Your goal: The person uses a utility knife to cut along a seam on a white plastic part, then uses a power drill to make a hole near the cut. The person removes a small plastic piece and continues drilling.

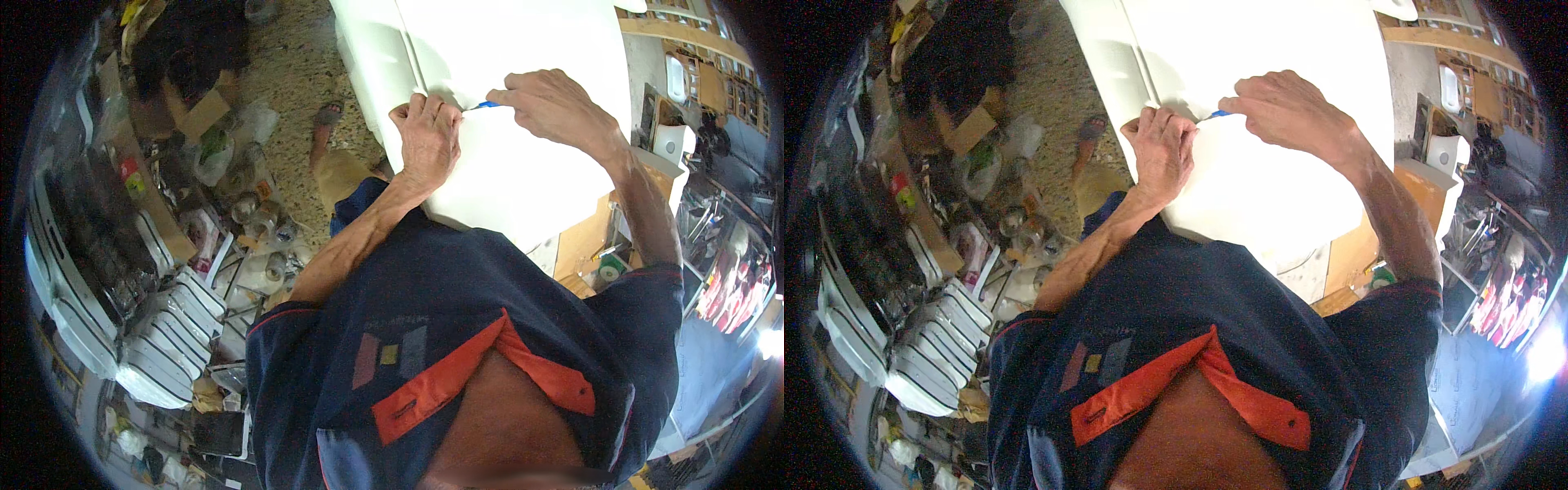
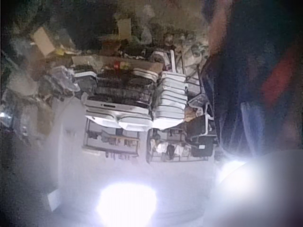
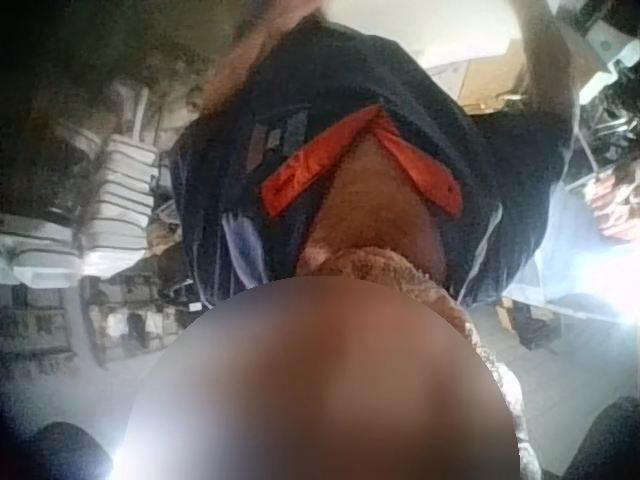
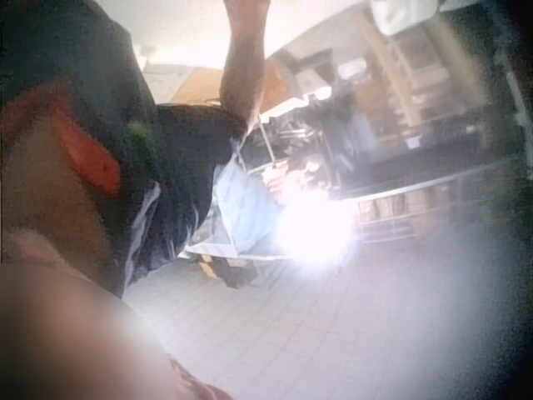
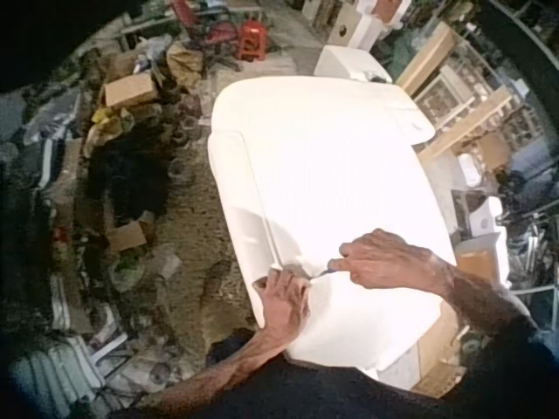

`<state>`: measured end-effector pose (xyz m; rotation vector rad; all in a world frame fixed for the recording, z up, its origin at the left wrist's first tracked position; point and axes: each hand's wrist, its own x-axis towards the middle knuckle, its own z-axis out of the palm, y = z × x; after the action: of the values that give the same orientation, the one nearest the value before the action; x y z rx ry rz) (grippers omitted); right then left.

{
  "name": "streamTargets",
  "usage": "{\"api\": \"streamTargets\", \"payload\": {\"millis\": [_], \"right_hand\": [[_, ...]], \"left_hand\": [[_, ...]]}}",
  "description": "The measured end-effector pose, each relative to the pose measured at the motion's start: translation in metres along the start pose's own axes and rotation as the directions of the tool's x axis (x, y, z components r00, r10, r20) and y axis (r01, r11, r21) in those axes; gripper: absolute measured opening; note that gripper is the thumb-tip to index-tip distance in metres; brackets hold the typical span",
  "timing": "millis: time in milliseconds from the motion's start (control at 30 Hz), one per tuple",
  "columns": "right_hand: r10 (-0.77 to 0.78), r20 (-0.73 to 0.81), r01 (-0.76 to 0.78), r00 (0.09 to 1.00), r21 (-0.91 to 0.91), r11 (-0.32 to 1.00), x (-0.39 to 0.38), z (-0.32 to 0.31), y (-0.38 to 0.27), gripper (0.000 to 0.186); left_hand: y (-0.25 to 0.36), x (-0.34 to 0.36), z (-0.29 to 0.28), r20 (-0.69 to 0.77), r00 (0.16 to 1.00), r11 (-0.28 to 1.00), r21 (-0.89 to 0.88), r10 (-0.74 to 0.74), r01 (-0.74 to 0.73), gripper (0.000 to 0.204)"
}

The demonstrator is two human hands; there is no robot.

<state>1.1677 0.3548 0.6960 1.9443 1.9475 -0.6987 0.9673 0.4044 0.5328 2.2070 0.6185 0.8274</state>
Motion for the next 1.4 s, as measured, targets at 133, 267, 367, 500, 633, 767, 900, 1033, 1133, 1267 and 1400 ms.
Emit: {"api": "streamTargets", "payload": {"millis": [133,267,367,500,633,767,900,1033,1133,1267,1400], "right_hand": [[-0.025,-0.065,0.026,0.998,0.021,0.999,-0.008,-0.002,0.004,0.036],[0.013,0.038,-0.018,0.999,0.127,0.992,-0.012,-0.001,-0.002,0.042],[0.047,0.012,-0.048,0.999,0.187,0.981,-0.014,0.003,0.0,0.037],[0.169,-0.166,-0.066,0.971,0.496,0.866,-0.025,0.018,0.015,0.031],[0.393,-0.283,0.059,0.875,0.868,0.493,-0.032,0.051,0.019,0.032],[0.614,-0.23,0.15,0.755,0.972,0.18,-0.037,0.088,-0.022,0.045],[0.702,-0.193,0.081,0.685,0.979,0.189,-0.041,0.106,-0.065,0.043],[0.79,-0.112,0.019,0.603,0.992,0.126,-0.04,0.122,-0.088,0.037],[0.845,-0.072,-0.159,0.529,0.97,0.182,-0.041,0.128,-0.095,0.035],[0.877,-0.116,-0.171,0.467,0.961,0.218,-0.04,0.129,-0.1,0.047],[0.836,-0.2,0.049,0.511,0.978,0.203,-0.036,0.125,-0.111,0.041]], "left_hand": [[-0.003,-0.01,0.013,-0.015,1.0,0.998,0.07,-0.001,0.002,0.016],[0.003,-0.014,0.017,-0.013,0.998,0.998,0.012,-0.062,0.062,0.014],[0.002,-0.012,0.006,0.053,0.998,0.985,0.169,-0.026,0.017,0.01],[0.006,0.0,-0.013,0.109,0.991,0.99,0.128,-0.08,0.066,0.007],[0.008,0.031,-0.02,0.345,0.933,0.972,0.235,-0.103,0.02,0.011],[-0.004,0.057,-0.025,0.464,0.886,0.98,0.178,-0.004,-0.089,0.012],[-0.013,0.069,-0.031,0.528,0.845,0.973,0.137,0.088,-0.187,0.012],[-0.016,0.072,-0.023,0.601,0.789,0.96,0.121,0.133,-0.254,0.01],[-0.018,0.069,-0.017,0.515,0.815,0.943,0.035,0.266,-0.33,0.007],[-0.017,0.068,-0.02,0.601,0.755,0.919,0.083,0.262,-0.385,0.012],[-0.015,0.078,-0.038,0.664,0.74,0.967,0.103,0.107,-0.232,0.007]]}}
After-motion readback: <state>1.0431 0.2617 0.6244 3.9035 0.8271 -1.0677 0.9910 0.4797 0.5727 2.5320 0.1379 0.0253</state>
